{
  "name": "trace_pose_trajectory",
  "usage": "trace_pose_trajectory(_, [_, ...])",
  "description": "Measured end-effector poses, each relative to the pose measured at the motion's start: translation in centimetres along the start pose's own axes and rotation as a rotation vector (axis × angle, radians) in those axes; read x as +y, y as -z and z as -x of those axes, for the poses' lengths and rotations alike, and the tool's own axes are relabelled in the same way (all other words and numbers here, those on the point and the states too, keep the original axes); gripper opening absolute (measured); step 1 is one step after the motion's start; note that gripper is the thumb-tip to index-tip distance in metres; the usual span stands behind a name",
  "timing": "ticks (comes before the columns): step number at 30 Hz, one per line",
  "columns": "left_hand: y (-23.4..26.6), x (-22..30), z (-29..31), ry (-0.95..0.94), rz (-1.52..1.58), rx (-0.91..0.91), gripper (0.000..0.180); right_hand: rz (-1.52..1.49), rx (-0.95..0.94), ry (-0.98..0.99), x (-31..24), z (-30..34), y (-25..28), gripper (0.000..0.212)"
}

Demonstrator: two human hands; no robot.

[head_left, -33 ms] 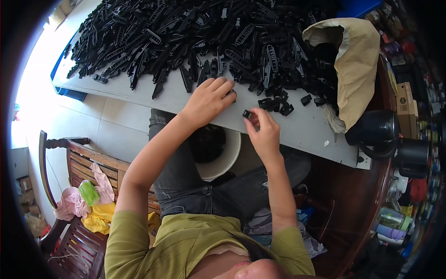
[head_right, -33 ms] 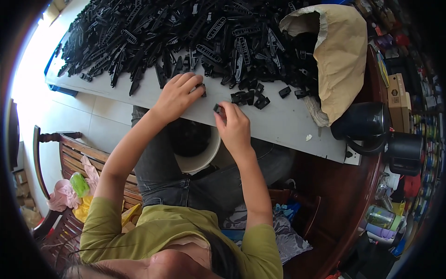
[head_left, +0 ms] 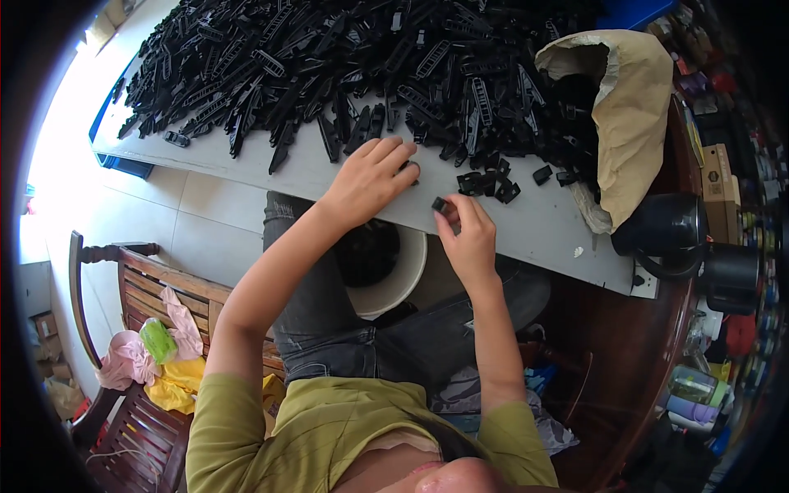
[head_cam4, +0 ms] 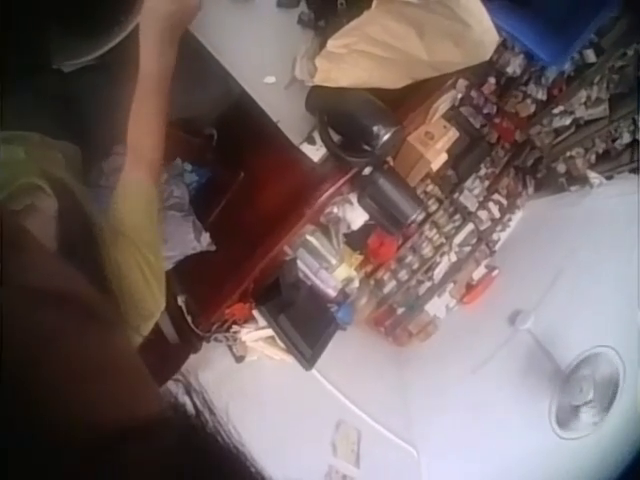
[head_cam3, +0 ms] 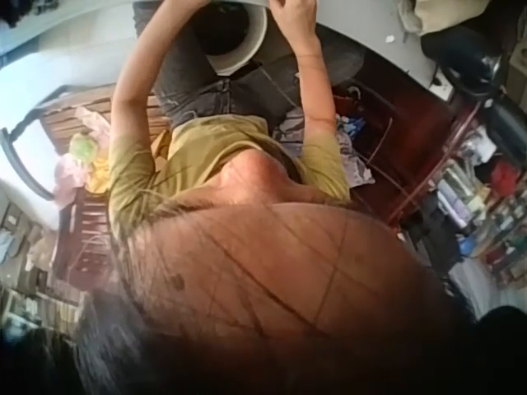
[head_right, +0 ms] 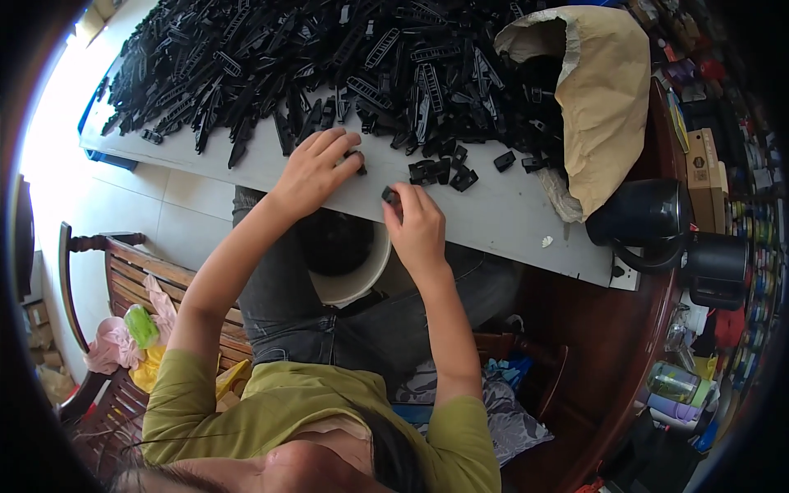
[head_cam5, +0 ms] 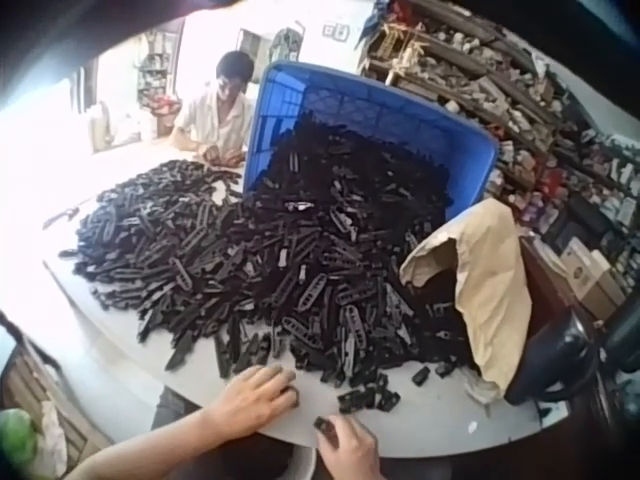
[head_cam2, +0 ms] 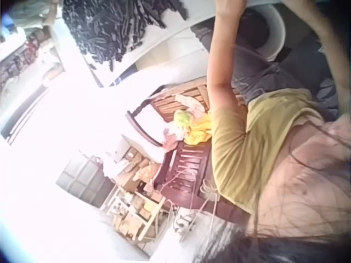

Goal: Sorting and inspecting small black plastic components on a workbench.

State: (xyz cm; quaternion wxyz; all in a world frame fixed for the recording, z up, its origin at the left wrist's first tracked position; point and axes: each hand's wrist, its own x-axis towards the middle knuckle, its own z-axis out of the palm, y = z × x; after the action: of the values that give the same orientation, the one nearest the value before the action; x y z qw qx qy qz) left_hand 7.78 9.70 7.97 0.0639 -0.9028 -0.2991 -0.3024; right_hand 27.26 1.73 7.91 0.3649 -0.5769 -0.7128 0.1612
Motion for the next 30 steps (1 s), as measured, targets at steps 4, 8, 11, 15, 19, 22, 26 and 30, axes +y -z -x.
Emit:
trace_pose_trajectory(4, [-0.5, 0.9, 0.9, 0.038, 0.104, -0.019, 0.018, 0.288, 0.058, 0.043, 0.2, 1.0, 0.6, 0.026])
trace_pose_trajectory(8, [0.2, 2.0, 1.6, 0.073, 0.365, -0.096, 0.021, 0.032, 0.082, -0.129, 0.3, 0.7, 1.0, 0.024])
trace_pose_trajectory(11, [0.3, 2.1, 2.5, 0.047, 0.478, -0.104, 0.021, -0.038, 0.000, -0.008, 0.4, -0.2, 0.4, 0.027])
trace_pose_trajectory(15, [0.7, 1.8, 2.6, 0.273, 0.765, -0.152, 0.022, -0.054, -0.051, 0.002, 1.1, -0.5, 0.9, 0.028])
trace_pose_trajectory(19, [1.0, 0.8, 2.4, 0.431, 0.953, -0.191, 0.026, -0.046, -0.247, 0.018, 0.8, -1.6, 2.3, 0.029])
trace_pose_trajectory(22, [0.5, 0.4, 2.5, 0.453, 1.036, -0.272, 0.025, -0.092, -0.278, 0.025, 0.4, -1.7, 1.1, 0.029])
trace_pose_trajectory(26, [1.1, 0.2, 2.6, 0.341, 0.926, -0.218, 0.020, -0.007, -0.038, 0.056, -1.0, -0.1, -1.2, 0.031])
trace_pose_trajectory(30, [3.0, -1.9, 2.8, 0.208, 0.986, -0.301, 0.017, -0.071, -0.159, 0.202, -1.8, 2.0, -0.8, 0.034])
